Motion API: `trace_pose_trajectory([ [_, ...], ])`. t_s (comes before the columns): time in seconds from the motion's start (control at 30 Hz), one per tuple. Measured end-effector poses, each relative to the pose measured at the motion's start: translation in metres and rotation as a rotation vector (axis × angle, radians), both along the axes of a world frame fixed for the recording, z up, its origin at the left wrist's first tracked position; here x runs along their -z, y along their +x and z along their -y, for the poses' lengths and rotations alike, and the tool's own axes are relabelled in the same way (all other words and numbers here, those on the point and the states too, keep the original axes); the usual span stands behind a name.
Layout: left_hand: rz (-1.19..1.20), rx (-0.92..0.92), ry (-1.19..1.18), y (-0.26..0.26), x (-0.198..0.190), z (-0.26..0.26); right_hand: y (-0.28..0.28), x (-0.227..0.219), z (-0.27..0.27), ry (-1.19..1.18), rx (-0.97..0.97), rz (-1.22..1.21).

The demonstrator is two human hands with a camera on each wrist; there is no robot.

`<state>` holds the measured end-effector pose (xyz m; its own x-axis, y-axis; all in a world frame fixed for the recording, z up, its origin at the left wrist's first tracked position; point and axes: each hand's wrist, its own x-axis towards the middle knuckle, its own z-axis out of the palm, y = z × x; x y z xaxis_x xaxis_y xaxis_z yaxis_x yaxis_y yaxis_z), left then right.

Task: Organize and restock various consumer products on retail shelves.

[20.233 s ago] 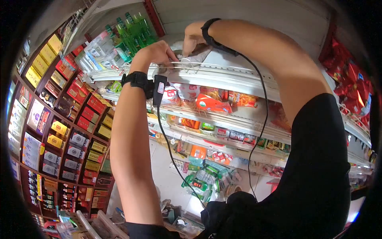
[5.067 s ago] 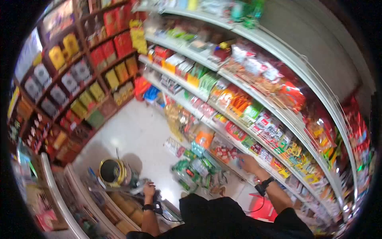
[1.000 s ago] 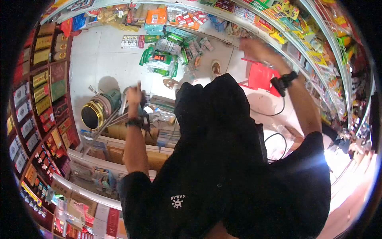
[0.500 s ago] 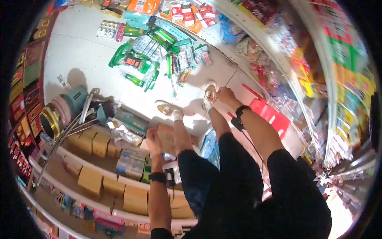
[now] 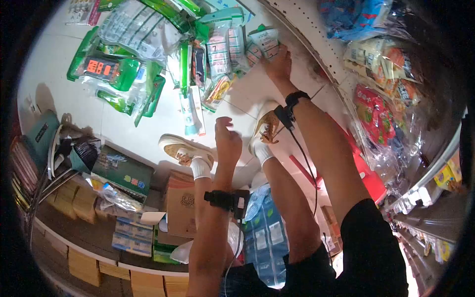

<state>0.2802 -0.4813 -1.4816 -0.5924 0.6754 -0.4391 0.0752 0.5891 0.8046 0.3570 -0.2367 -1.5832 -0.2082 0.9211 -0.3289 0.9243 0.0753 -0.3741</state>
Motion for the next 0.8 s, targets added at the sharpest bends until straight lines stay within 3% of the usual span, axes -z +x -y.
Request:
trace_pose_trajectory([
  [0.03, -0.134, 0.019, 0.206, -0.001, 0.007, -0.003, 0.0, 0.003, -0.005, -0.054, 0.076, 0.04],
  [0.07, -0.06, 0.077, 0.011, 0.001, 0.003, 0.002, 0.003, 0.001, -0.007, -0.062, 0.072, 0.045],
  [0.1, -0.055, 0.074, 0.001, -0.007, 0.005, 0.003, 0.005, -0.007, -0.007, -0.155, 0.089, -0.012],
  [0.17, 0.615, 0.125, -0.298, -0.032, 0.011, -0.002, 0.012, -0.024, -0.001, -0.244, 0.104, -0.07],
  [0.2, 0.722, -0.103, -0.415, -0.044, -0.018, -0.028, 0.015, -0.035, 0.005, -0.489, 0.275, -0.366],
  [0.23, 0.717, -0.103, -0.405, -0.039, -0.019, -0.033, 0.017, -0.048, 0.009, -0.73, 0.441, -0.668],
  [0.3, 0.188, -0.076, -0.024, -0.027, -0.012, -0.037, 0.021, -0.077, 0.02, -1.105, 0.555, -1.013],
  [0.37, 0.136, -0.065, -0.035, -0.033, -0.024, -0.056, 0.017, -0.115, 0.035, -1.233, 0.62, -1.069],
  [0.43, 0.938, -0.332, 0.018, -0.048, -0.052, -0.076, 0.017, -0.118, 0.046, -1.368, 0.686, -1.12],
  [0.47, 1.02, -0.203, 0.048, -0.05, -0.044, -0.077, 0.018, -0.107, 0.057, -1.4, 0.63, -1.113],
  [0.5, 1.015, -0.204, 0.051, -0.047, -0.038, -0.072, 0.02, -0.099, 0.063, -1.431, 0.573, -1.104],
  [0.53, 1.02, -0.266, 0.095, -0.044, -0.036, -0.069, 0.013, -0.105, 0.061, -1.077, 0.082, -0.855],
  [0.57, 1.025, -0.329, 0.138, -0.039, -0.034, -0.064, 0.007, -0.11, 0.06, -1.079, 0.08, -0.855],
  [0.6, 0.956, -0.461, 0.102, -0.036, -0.041, -0.062, -0.004, -0.119, 0.058, -0.944, 0.123, -0.771],
  [0.63, 0.952, -0.468, 0.105, -0.038, -0.045, -0.058, -0.012, -0.123, 0.056, -0.809, 0.16, -0.686],
  [0.67, 0.932, -0.557, 0.069, -0.041, -0.047, -0.056, -0.008, -0.091, 0.057, -0.657, 0.2, -0.546],
  [0.7, 0.914, -0.645, 0.03, -0.044, -0.045, -0.053, -0.003, -0.056, 0.053, -0.655, 0.195, -0.543],
  [0.77, 0.891, -0.604, 0.048, -0.047, -0.035, -0.034, 0.009, -0.002, 0.045, -0.45, 0.505, -0.259],
  [0.8, 0.884, -0.566, -0.006, -0.049, -0.032, -0.023, 0.006, 0.005, 0.044, -0.457, 0.502, -0.252],
])
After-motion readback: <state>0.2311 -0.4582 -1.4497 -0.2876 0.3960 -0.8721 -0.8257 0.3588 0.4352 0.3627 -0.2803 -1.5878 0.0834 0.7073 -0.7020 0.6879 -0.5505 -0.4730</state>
